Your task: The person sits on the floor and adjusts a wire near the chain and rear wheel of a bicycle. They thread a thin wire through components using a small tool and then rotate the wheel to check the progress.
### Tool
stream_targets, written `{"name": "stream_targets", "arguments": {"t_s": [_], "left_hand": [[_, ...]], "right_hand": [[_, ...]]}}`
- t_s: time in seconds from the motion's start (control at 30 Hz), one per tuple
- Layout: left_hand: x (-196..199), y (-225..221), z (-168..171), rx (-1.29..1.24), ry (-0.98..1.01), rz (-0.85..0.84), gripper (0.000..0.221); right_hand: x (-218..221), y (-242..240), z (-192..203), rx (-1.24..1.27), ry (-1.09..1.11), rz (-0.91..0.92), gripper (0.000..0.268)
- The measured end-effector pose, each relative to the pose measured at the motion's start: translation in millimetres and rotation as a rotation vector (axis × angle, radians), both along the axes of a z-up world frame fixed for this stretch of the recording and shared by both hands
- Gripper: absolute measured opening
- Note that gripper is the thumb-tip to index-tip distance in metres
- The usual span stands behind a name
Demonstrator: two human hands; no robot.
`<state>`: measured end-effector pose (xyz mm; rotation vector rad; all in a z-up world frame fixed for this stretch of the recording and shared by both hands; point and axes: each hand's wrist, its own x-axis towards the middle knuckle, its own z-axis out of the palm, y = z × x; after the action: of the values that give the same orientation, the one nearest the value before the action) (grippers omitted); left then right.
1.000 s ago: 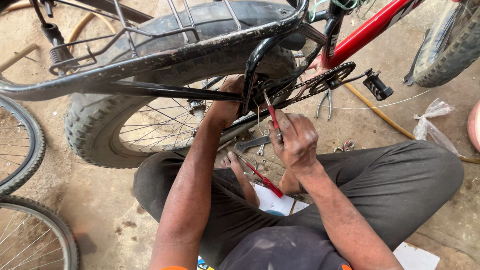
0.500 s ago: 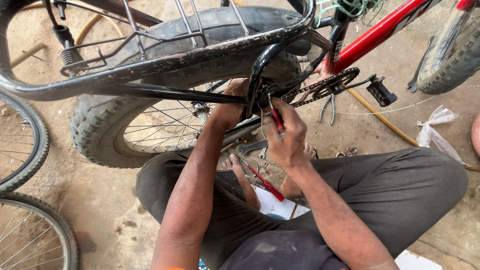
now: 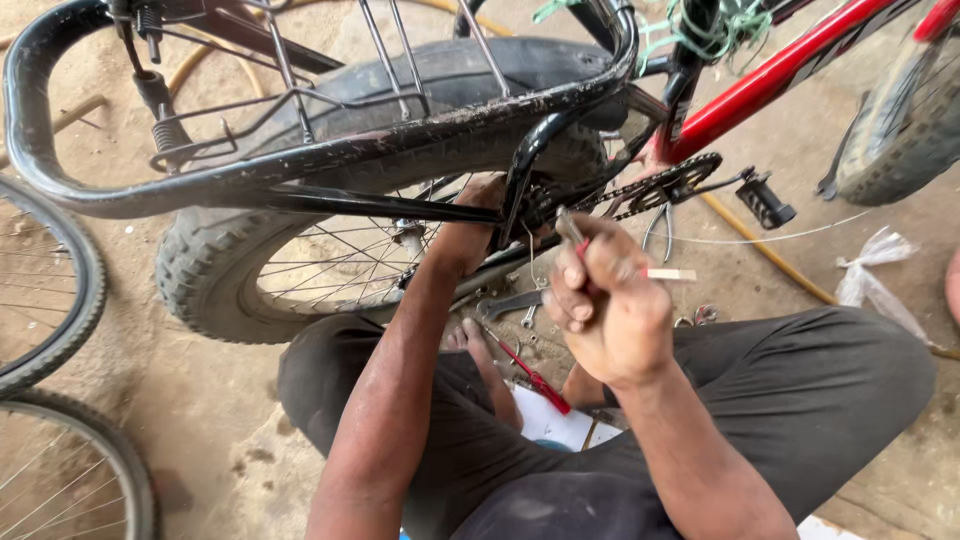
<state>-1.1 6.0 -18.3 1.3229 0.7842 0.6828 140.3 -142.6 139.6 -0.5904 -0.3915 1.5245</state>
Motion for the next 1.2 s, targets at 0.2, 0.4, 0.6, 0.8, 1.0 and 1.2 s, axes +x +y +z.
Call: {"name": "stream_targets", "arguments": {"t_s": [0.2, 0.4, 0.6, 0.8, 1.0, 1.2], "left_hand": [[0, -7, 12, 0.149, -0.026, -0.033, 0.039], [-3, -1, 9, 0.443, 0.115, 0.003, 0.032], [-7, 2, 6, 0.405, 0.119, -0.022, 0.022], [0, 1, 10, -0.209, -0.122, -0.032, 0.045], [1, 0, -6, -0.109, -0.165, -0.025, 0.041], [3, 4, -45, 0.556, 0.024, 0.042, 0.027]], "right_hand": [[2, -2, -45, 0.060, -1.424, -0.322, 0.031], [-4, 16, -64, 0.273, -1.730, -0.389, 0.034], [-6, 19, -85, 0.307, -1.845, -0.395, 0.029], [-10, 23, -92, 0.233, -1.653, -0.329, 0.028], [-12, 30, -87, 0.204, -1.677, -0.343, 0.026], [-11, 33, -85, -0.086, -0.334, -0.247, 0.021]]}}
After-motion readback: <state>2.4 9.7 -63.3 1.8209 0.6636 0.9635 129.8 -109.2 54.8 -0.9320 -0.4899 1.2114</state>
